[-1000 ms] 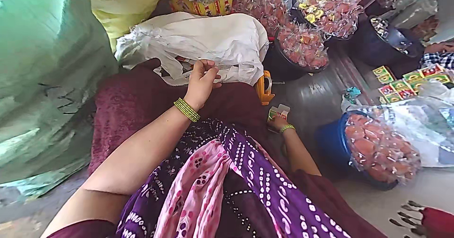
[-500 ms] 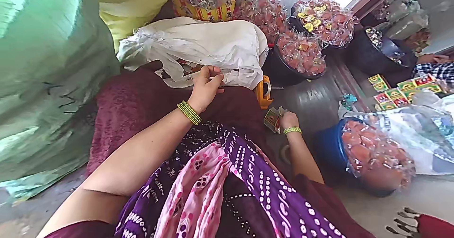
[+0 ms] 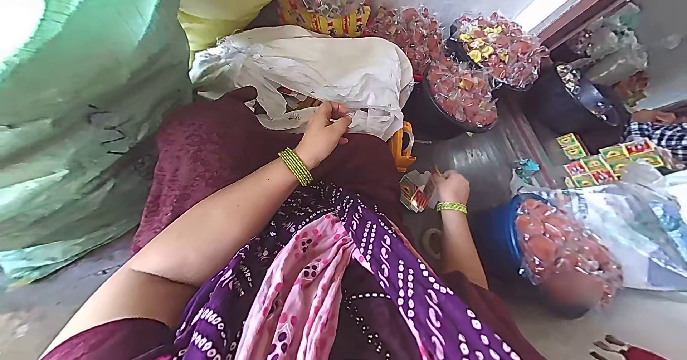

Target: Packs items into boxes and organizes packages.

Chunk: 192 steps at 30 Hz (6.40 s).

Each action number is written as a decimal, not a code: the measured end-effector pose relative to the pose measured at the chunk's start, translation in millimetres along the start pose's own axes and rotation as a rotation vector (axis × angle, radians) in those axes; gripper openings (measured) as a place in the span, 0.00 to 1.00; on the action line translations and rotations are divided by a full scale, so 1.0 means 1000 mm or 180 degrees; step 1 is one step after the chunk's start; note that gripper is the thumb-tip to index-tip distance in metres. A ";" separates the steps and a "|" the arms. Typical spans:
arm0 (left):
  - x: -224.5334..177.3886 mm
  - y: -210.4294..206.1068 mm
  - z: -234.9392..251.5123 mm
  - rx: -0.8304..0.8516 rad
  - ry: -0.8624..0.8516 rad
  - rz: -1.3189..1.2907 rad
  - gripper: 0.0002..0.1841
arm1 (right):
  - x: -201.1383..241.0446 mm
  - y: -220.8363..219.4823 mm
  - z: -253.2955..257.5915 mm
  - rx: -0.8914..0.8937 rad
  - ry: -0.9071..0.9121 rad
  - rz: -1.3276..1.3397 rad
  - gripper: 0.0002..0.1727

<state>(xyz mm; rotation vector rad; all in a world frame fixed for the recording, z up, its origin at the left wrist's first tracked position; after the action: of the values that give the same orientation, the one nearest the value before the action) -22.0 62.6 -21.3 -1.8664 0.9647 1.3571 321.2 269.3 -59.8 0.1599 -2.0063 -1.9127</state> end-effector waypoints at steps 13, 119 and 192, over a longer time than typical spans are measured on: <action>0.000 -0.038 -0.036 0.2114 -0.0265 -0.0892 0.45 | 0.245 0.054 -0.122 -0.0989 0.4588 0.2578 0.19; -0.013 -0.011 -0.020 0.0269 -0.0990 0.0697 0.14 | 0.000 -0.095 0.126 0.0754 -0.0133 0.1618 0.24; -0.051 0.049 -0.077 -0.0491 -0.0591 -0.0961 0.23 | 0.512 0.213 -0.220 -0.2155 0.6295 0.2273 0.17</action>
<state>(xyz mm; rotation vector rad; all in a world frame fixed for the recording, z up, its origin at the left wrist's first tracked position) -35.0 -17.3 45.2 -1.8681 0.4746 1.4182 -45.1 -88.7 245.7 0.6554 -0.0110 -0.8423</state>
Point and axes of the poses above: each hand's wrist, its own z-axis towards the middle knuckle, its own y-axis out of the back of the hand, x = y × z, the point moved 6 cm from there along z, towards the middle knuckle, and after that the axes turned 15 degrees about y, right-handed, at the moved point
